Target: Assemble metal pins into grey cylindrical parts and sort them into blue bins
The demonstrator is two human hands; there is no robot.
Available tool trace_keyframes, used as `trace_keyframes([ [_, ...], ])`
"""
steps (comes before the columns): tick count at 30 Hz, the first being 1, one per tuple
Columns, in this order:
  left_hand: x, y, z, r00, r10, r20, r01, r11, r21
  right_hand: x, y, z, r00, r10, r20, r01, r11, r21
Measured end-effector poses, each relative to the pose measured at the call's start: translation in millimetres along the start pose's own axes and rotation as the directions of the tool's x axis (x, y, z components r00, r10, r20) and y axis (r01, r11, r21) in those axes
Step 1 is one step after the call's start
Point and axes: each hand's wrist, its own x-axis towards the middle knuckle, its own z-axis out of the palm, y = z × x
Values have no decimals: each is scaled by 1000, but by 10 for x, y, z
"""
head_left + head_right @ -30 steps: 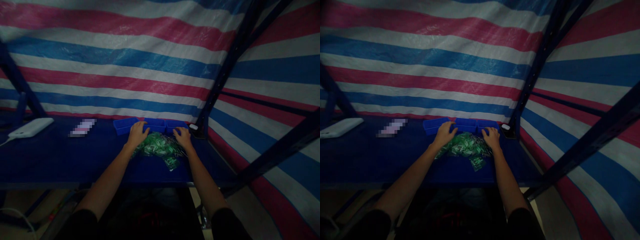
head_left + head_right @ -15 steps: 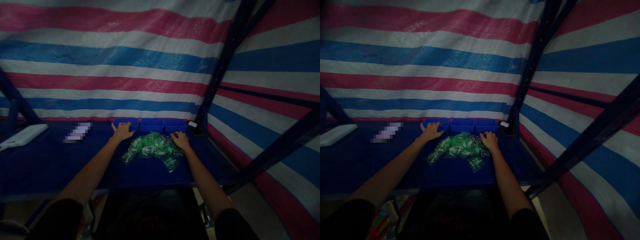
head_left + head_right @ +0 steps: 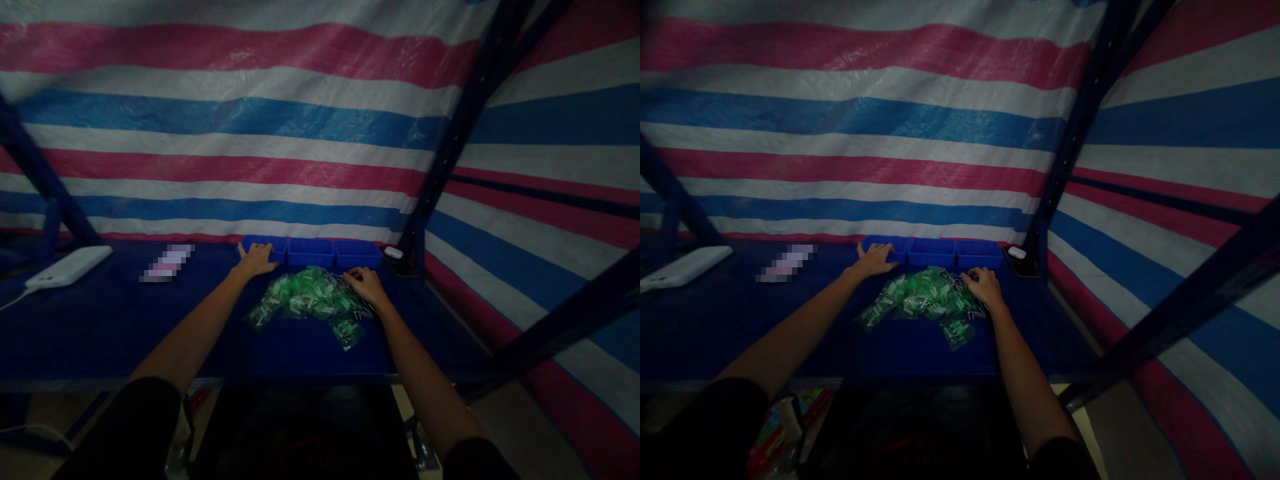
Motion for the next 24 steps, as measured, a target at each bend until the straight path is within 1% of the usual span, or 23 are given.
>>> trace_keyframes([
  [2,-20,14,-20,1000,5,10,-6,1000,13,2,-6,7,999,-45,20,44,999,32],
  [4,-58,48,-57,1000,10,-29,-9,999,39,3,-8,18,996,-84,37,81,994,76],
  [6,-118,117,-105,988,8,-154,-1,999,46,8,-4,31,994,-102,35,97,988,125],
  [7,-155,165,-128,974,4,-228,3,1000,31,14,-3,38,994,-107,30,101,984,148],
  [8,-196,222,-146,960,9,-281,-8,1000,4,22,-5,43,994,-110,23,105,980,169],
  [9,-239,285,-157,953,24,-301,-35,999,-31,33,-11,48,994,-111,16,107,977,185],
  [10,-280,352,-160,958,56,-281,-77,995,-65,46,-24,52,994,-110,12,106,975,194],
  [12,-350,485,-139,971,152,-187,-176,977,-120,78,-71,60,994,-105,10,101,978,182],
  [15,-394,654,-73,963,255,-86,-265,953,-146,133,-192,85,988,-148,35,145,986,81],
  [19,-329,788,-3,952,306,3,-301,940,-163,205,-383,162,961,-246,130,258,962,-88],
  [22,-258,830,49,942,329,73,-309,930,-200,245,-491,207,947,-248,204,286,940,-184],
  [24,-230,834,88,942,330,56,-304,913,-272,253,-529,208,946,-240,217,285,936,-207],
])
